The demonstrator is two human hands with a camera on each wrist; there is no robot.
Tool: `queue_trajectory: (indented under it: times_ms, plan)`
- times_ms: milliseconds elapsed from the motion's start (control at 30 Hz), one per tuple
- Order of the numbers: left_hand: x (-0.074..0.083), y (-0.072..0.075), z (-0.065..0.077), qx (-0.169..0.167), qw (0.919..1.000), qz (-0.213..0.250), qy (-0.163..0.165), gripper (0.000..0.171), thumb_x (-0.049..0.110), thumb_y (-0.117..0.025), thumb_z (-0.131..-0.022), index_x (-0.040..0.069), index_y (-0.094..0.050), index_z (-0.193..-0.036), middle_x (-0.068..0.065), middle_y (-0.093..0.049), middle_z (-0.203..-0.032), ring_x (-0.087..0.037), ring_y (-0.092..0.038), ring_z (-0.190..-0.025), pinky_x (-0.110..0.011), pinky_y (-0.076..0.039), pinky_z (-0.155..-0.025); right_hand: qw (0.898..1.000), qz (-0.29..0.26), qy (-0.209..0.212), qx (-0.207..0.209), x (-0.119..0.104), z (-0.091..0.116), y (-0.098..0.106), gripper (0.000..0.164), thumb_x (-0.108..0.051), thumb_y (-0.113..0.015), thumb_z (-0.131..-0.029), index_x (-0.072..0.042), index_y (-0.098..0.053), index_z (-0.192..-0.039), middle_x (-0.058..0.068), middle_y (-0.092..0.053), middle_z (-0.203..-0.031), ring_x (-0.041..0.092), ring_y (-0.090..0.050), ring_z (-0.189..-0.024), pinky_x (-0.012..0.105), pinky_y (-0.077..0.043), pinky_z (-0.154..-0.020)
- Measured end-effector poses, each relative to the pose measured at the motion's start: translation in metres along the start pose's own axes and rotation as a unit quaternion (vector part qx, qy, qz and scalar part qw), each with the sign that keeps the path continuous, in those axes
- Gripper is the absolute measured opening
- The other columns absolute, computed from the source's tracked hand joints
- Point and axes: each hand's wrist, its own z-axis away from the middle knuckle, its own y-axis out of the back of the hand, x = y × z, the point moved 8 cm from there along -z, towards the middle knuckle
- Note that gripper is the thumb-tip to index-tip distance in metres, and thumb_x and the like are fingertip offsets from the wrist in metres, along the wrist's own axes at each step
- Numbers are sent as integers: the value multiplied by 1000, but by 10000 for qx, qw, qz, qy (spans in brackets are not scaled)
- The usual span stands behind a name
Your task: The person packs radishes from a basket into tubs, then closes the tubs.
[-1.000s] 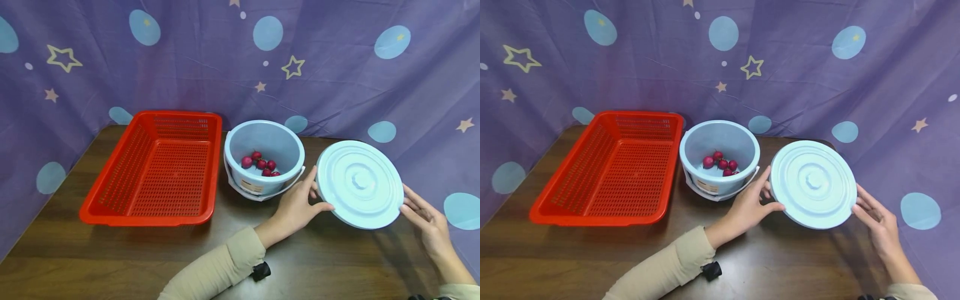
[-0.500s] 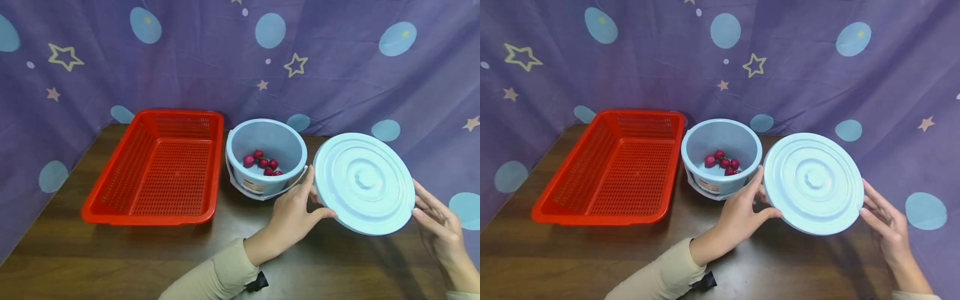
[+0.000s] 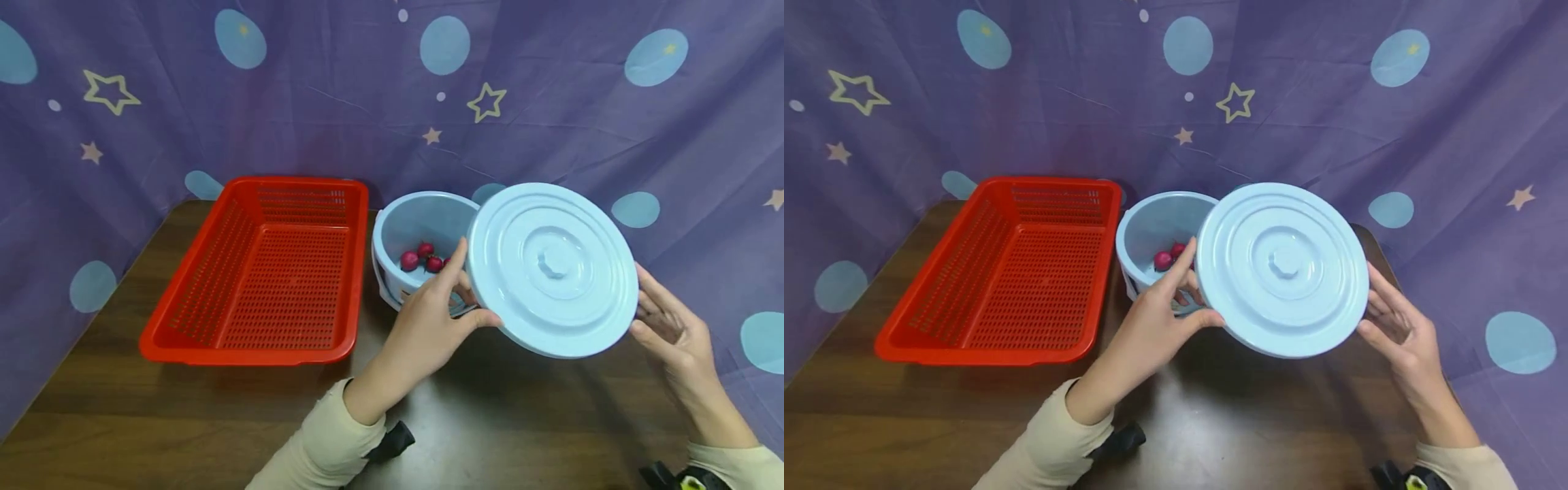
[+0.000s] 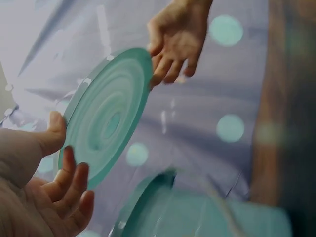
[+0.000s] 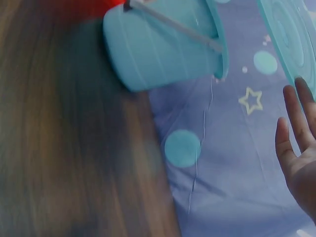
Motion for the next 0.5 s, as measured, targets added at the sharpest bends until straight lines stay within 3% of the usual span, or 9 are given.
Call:
queue_trajectory:
  times_ms: [167, 367, 500]
  plan:
    - [-7, 23, -3, 117, 9991, -344, 206, 98, 37, -79, -80, 13, -24, -158, 8, -61, -106, -12, -57, -101, -32, -45, -82, 9997, -147, 155, 115, 7, -16, -16, 59, 23, -49, -90, 17, -30, -145, 18, -46, -148, 21, -48, -133, 22, -39, -104]
    - [-14, 48, -4, 238, 9951, -931, 243, 97, 47, -75, -81, 15, -24, -158, 3, -57, -115, -15, -52, -108, -36, -46, -89, 9963, -814, 236, 164, 18, -34, -38, 60, 11, -58, -93, 16, -29, -146, 21, -35, -153, 25, -37, -141, 25, -35, -109]
    - [-23, 65, -3, 183, 9916, -1234, 351, 96, 54, -70, -83, 20, -21, -159, -2, -51, -139, -18, -45, -127, -46, -41, -102, 9923, -1148, 387, 241, 27, -44, -53, 60, 5, -63, -93, 15, -35, -145, 20, -32, -153, 29, -30, -142, 26, -31, -111]
